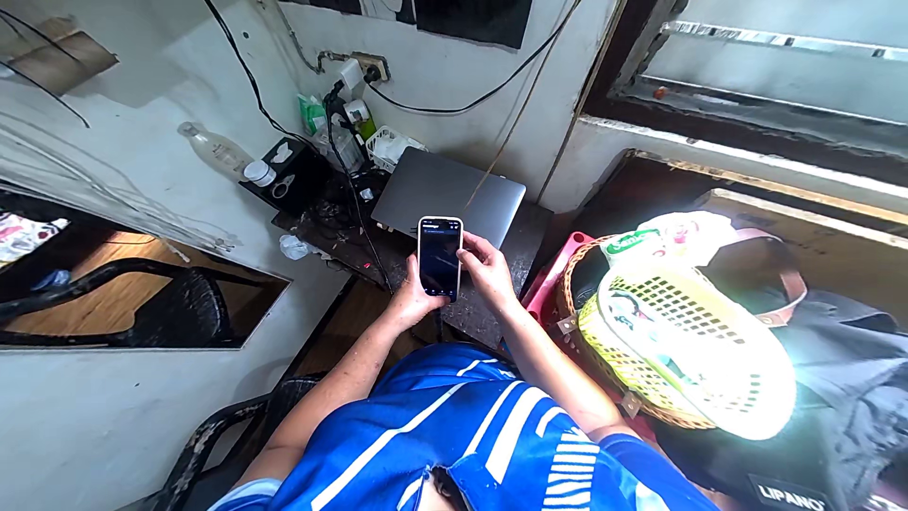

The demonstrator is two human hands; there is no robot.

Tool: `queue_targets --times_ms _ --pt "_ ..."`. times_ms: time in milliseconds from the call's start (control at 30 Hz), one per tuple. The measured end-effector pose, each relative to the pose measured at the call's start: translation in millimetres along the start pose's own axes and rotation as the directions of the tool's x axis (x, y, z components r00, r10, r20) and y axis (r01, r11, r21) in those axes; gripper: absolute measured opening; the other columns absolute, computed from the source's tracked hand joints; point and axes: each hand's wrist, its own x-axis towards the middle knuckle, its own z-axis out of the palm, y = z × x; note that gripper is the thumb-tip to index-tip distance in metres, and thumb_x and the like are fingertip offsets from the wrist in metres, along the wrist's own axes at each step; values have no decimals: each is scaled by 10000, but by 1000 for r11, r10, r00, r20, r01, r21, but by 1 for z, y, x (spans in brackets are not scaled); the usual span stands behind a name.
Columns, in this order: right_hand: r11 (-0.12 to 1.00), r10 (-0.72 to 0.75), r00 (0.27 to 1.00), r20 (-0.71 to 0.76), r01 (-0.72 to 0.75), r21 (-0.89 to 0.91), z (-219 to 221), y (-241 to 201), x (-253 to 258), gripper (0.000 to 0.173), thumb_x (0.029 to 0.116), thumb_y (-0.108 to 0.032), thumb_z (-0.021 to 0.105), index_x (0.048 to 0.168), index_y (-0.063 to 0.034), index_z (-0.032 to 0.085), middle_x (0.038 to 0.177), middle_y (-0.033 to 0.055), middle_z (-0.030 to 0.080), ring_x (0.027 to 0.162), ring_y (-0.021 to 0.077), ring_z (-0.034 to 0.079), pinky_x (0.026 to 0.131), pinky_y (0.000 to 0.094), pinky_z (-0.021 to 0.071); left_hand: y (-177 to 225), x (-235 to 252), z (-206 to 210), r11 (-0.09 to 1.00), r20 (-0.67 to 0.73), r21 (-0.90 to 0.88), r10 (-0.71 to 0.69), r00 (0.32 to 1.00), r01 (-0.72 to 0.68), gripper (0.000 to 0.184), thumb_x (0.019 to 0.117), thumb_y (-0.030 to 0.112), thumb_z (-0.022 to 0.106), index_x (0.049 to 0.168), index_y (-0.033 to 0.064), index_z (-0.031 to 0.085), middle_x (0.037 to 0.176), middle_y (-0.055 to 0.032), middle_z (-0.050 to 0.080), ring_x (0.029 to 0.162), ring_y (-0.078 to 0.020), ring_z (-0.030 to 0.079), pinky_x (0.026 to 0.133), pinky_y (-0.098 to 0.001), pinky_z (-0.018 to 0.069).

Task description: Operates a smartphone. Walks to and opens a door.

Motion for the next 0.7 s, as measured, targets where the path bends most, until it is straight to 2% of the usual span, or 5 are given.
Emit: queue_targets --times_ms 200,333,400,500,700 --pt "1000 6 1000 -4 -6 2 1 -1 0 381 1009 -131 586 1382 -65 628 1257 127 660 1028 193 685 889 379 588 2 -1 -4 1000 35 4 -11 999 11 1281 665 210 951 1595 68 82 1461 -202 507 1321 -206 568 1120 -373 482" --pt "1000 11 1000 -3 -11 -7 1 -2 0 381 1007 -129 577 1379 -75 634 1270 122 655 1021 188 682 876 374 585 3 -2 -7 999 69 -28 -24 997 26 1248 686 150 929 1598 74 81 1448 -189 525 1300 -198 587 1104 -367 499" --pt "1000 11 1000 0 -11 -7 1 -3 0 375 1009 -126 574 1375 -76 636 1281 120 653 1021 184 683 874 369 584 5 -3 -10 997 92 -60 -52 994 58 1208 703 87 895 1600 95 85 1425 -180 544 1261 -194 614 1062 -365 531" --pt "1000 11 1000 3 -11 0 2 -2 0 375 1014 -126 574 1380 -76 633 1283 120 653 1034 184 684 884 372 586 7 -5 -11 991 105 -96 -85 991 95 1156 727 56 864 1595 119 103 1371 -181 574 1146 -205 677 921 -378 607" --pt "1000 14 1000 9 -14 7 3 0 1 356 1021 -124 572 1367 -71 639 1276 115 660 1029 194 695 885 386 597 5 -7 -10 979 114 -171 -94 989 112 1108 757 29 836 1586 154 112 1319 -157 616 1028 -213 722 801 -380 642"
